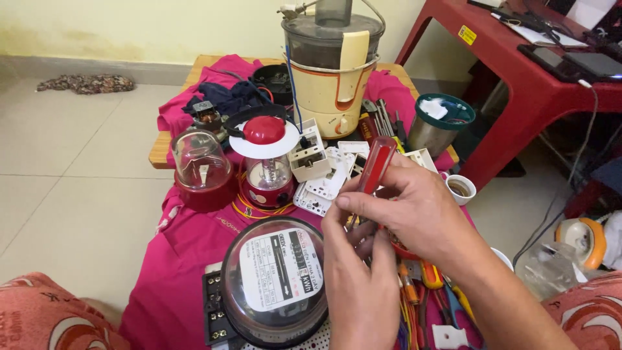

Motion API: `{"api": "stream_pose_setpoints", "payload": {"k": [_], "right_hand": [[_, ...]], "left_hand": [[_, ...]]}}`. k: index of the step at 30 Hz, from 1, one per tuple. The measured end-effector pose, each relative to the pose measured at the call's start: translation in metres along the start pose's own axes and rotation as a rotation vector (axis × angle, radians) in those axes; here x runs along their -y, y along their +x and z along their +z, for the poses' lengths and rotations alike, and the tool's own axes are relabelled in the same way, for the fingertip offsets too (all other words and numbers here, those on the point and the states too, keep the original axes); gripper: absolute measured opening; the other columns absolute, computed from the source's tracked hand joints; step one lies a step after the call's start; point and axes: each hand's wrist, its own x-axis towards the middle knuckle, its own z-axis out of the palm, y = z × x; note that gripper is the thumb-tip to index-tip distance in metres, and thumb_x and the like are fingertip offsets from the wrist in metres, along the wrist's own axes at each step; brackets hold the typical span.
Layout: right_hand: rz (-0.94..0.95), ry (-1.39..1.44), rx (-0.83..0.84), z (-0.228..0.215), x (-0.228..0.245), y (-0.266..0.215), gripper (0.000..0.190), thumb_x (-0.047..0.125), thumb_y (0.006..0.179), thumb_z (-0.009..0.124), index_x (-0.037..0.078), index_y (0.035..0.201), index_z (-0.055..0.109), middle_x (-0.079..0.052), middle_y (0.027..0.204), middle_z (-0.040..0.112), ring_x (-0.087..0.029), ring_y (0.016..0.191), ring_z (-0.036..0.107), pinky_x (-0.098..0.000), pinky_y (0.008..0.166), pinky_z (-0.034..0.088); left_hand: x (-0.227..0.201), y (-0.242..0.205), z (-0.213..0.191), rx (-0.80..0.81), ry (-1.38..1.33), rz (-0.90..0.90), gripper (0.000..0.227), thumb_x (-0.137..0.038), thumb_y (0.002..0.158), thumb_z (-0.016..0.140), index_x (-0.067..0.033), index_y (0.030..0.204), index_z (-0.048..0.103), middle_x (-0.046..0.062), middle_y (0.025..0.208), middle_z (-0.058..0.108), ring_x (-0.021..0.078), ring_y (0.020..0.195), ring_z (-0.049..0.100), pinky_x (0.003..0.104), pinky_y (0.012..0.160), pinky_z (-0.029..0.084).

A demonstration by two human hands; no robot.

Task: The person uses a red screwdriver to tighten screws on the base of a glass-cased electrical meter. They then pick up a black plastic component and place it onto a white perforated board next to the meter.

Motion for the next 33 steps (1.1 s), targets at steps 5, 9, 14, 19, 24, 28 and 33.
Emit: {"api": "stream_pose_setpoints", "payload": {"k": [5, 9, 14, 19, 24, 28, 33], "right_hand": [[-0.085, -0.048, -0.012, 0.001, -0.009, 0.000, 0.019, 0.019, 0.075, 0.082, 0.009, 0.089, 0.089, -0.003, 0.093, 0.077, -0.013, 0.081, 0.069, -0.0260, 0.072, 0.054], [-0.059, -0.001, -0.018, 0.004, -0.006, -0.002, 0.021, 0.018, 0.075, 0.083, 0.007, 0.092, 0.088, -0.004, 0.096, 0.075, -0.014, 0.086, 0.068, -0.0265, 0.076, 0.055], [-0.038, 0.126, 0.118, -0.005, -0.004, -0.001, 0.038, 0.013, 0.078, 0.075, 0.005, 0.115, 0.081, -0.006, 0.104, 0.084, -0.014, 0.084, 0.072, -0.0272, 0.075, 0.058], [-0.051, 0.296, 0.243, -0.013, -0.010, 0.001, 0.050, 0.002, 0.084, 0.067, 0.004, 0.134, 0.072, -0.013, 0.111, 0.085, -0.017, 0.092, 0.076, -0.0281, 0.081, 0.061], [-0.198, 0.029, -0.010, 0.000, -0.004, -0.007, 0.027, 0.010, 0.073, 0.082, 0.005, 0.099, 0.083, -0.003, 0.083, 0.083, -0.011, 0.072, 0.070, -0.0243, 0.068, 0.057], [-0.142, -0.060, -0.110, 0.009, 0.008, -0.017, 0.020, 0.015, 0.073, 0.085, 0.009, 0.091, 0.081, 0.000, 0.074, 0.081, -0.010, 0.062, 0.065, -0.0242, 0.056, 0.050], [-0.166, 0.164, 0.272, -0.004, -0.010, -0.001, 0.052, 0.008, 0.081, 0.070, 0.010, 0.133, 0.071, -0.006, 0.111, 0.085, -0.013, 0.087, 0.073, -0.0271, 0.076, 0.059]], "left_hand": [[-0.006, 0.022, -0.026, 0.105, 0.490, 0.171, 0.031, -0.011, 0.092, 0.059, -0.0025, 0.121, 0.064, 0.015, 0.108, 0.071, 0.0310, 0.084, 0.074, 0.042, 0.074, 0.060], [-0.024, 0.036, -0.043, 0.165, 0.700, 0.089, 0.022, -0.020, 0.091, 0.068, -0.0095, 0.109, 0.077, 0.011, 0.095, 0.071, 0.0320, 0.075, 0.074, 0.045, 0.069, 0.060], [-0.019, 0.034, -0.047, 0.196, 0.807, 0.172, 0.019, -0.024, 0.095, 0.064, -0.0082, 0.098, 0.075, 0.011, 0.088, 0.073, 0.0333, 0.069, 0.071, 0.047, 0.064, 0.055], [-0.023, 0.034, -0.049, 0.214, 0.860, 0.140, 0.018, -0.025, 0.095, 0.064, -0.0105, 0.097, 0.075, 0.009, 0.086, 0.073, 0.0309, 0.070, 0.071, 0.047, 0.065, 0.055], [-0.012, 0.032, -0.052, 0.186, 0.838, 0.247, 0.018, -0.021, 0.096, 0.063, -0.0092, 0.101, 0.075, 0.011, 0.083, 0.072, 0.0321, 0.065, 0.070, 0.047, 0.061, 0.055], [-0.009, 0.032, -0.055, 0.171, 0.835, 0.248, 0.017, -0.019, 0.097, 0.062, -0.0049, 0.093, 0.071, 0.013, 0.085, 0.073, 0.0346, 0.066, 0.072, 0.048, 0.061, 0.056], [-0.013, 0.032, -0.058, 0.230, 0.804, 0.233, 0.016, -0.018, 0.096, 0.061, -0.0074, 0.100, 0.073, 0.011, 0.090, 0.075, 0.0324, 0.070, 0.075, 0.047, 0.063, 0.058]]}}
